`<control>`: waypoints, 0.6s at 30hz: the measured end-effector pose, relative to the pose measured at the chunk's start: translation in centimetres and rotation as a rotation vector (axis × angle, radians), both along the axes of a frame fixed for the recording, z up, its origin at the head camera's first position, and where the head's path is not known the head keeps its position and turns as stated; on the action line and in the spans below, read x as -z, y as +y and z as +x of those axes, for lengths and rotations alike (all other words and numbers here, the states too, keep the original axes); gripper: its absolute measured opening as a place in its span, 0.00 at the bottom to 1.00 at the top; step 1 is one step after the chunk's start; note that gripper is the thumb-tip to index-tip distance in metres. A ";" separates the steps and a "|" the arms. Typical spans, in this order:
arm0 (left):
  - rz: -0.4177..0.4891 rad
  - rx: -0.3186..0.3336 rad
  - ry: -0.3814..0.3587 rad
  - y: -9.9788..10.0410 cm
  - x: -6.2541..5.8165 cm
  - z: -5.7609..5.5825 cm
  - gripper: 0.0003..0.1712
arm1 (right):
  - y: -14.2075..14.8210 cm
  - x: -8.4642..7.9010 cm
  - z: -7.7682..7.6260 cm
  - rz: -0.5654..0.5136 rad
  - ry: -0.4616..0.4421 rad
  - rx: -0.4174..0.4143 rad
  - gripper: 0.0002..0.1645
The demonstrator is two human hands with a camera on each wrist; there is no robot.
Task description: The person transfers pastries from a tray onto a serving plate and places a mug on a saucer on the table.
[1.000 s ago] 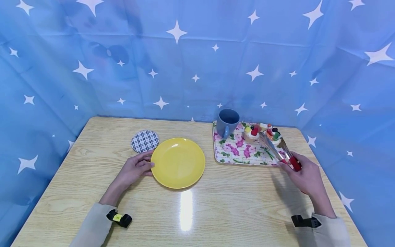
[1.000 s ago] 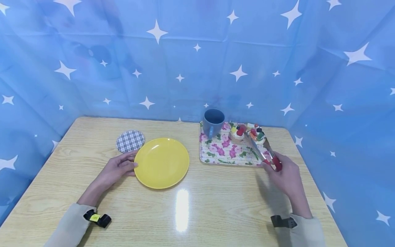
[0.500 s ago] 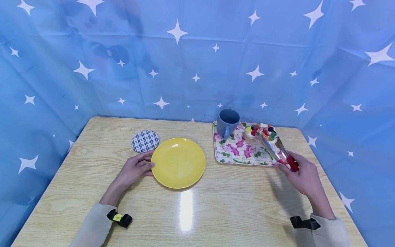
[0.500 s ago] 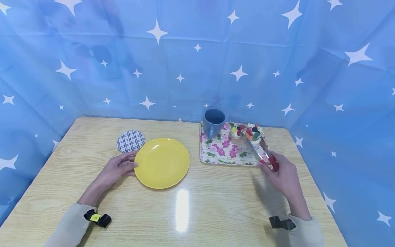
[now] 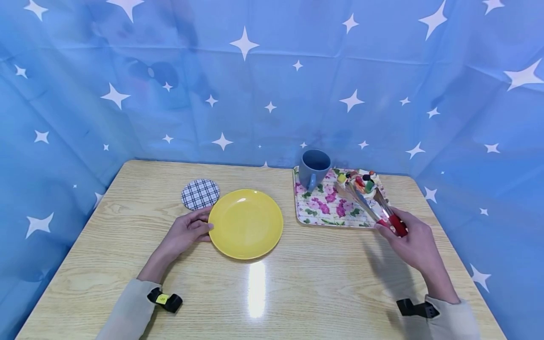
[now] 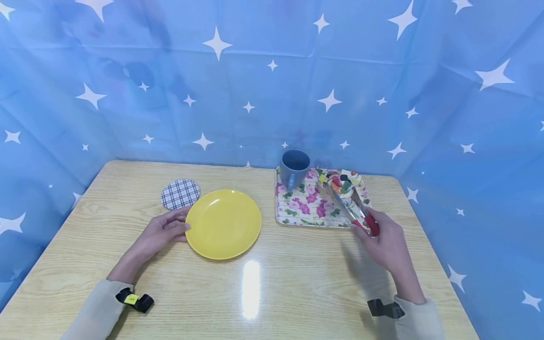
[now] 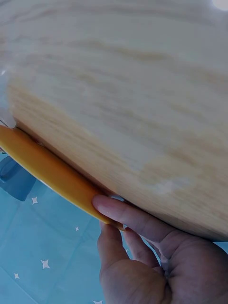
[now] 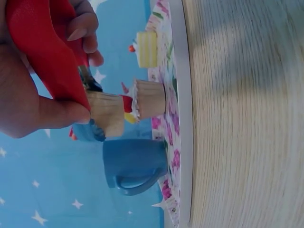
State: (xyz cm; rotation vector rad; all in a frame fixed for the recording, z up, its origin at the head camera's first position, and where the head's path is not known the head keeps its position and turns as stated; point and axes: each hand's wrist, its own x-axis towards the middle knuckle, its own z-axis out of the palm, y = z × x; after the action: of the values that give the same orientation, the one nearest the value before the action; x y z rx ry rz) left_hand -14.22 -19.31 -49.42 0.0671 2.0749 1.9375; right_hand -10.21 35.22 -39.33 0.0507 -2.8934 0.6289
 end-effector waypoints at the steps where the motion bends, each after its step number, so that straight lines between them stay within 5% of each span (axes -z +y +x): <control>1: 0.001 0.001 0.000 0.0 0.0 0.0 0.35 | -0.1 0.0 0.0 -0.001 0.001 -0.002 0.39; 18: 0.000 0.001 0.002 -0.1 0.2 -0.1 0.35 | -1.6 0.1 0.3 -0.022 -0.009 -0.044 0.39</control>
State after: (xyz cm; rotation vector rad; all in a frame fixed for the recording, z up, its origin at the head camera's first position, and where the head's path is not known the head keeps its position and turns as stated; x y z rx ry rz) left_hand -14.29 -19.39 -49.64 0.0695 2.0758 1.9377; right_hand -9.94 33.63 -39.44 0.1088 -2.9011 0.6702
